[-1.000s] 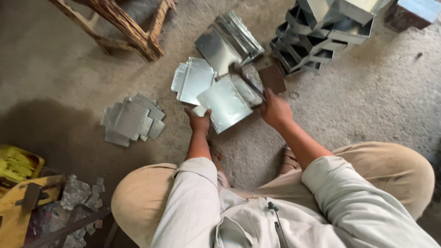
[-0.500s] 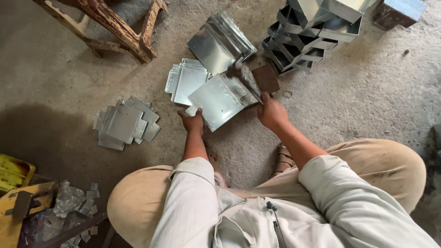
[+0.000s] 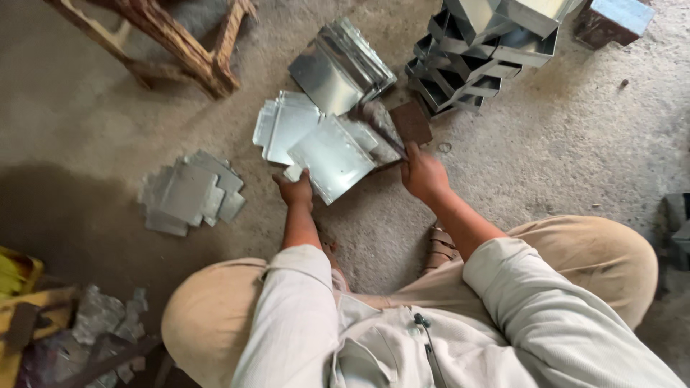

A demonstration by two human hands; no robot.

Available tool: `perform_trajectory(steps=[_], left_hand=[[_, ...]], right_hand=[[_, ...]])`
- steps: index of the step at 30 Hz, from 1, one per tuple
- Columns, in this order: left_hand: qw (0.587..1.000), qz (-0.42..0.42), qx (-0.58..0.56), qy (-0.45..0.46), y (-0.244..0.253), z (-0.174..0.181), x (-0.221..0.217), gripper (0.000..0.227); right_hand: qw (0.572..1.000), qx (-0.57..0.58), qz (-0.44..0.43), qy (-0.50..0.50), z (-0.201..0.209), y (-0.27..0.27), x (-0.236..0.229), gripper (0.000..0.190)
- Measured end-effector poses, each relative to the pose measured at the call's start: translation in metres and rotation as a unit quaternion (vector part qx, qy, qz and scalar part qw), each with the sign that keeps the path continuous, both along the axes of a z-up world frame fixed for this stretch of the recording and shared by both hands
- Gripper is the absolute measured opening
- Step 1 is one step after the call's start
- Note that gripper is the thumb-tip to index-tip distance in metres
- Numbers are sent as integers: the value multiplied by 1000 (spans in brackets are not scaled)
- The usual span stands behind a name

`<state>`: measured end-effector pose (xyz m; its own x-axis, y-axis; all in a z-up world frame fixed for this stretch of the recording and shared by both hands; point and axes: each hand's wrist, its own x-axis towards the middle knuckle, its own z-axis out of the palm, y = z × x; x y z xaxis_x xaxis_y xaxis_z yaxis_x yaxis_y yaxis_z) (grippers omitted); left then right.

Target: The person sits on the floor and repeatedly hammers a stack of square metal sheets using a hammer. The person holds the stack with one hand and strikes it with the other, occasionally adjusting the position of the sheets.

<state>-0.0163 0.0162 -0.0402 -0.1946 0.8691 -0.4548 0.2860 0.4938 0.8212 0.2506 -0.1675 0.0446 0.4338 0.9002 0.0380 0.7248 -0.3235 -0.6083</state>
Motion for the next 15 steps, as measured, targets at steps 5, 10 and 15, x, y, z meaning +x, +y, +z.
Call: perform_trajectory(steps=[5,10,15], left_hand=[[999,5,45,-3,6,-5,5,103],[1000,22,1,0,7,3,4,83],[994,78,-32,-65,18,-16,-16,56]], right_hand=[[998,-34,36,29,-6,1,18,43],[986,-163,36,17,-32,-6,24,54],[994,-82,19,73,-54,4,34,64]])
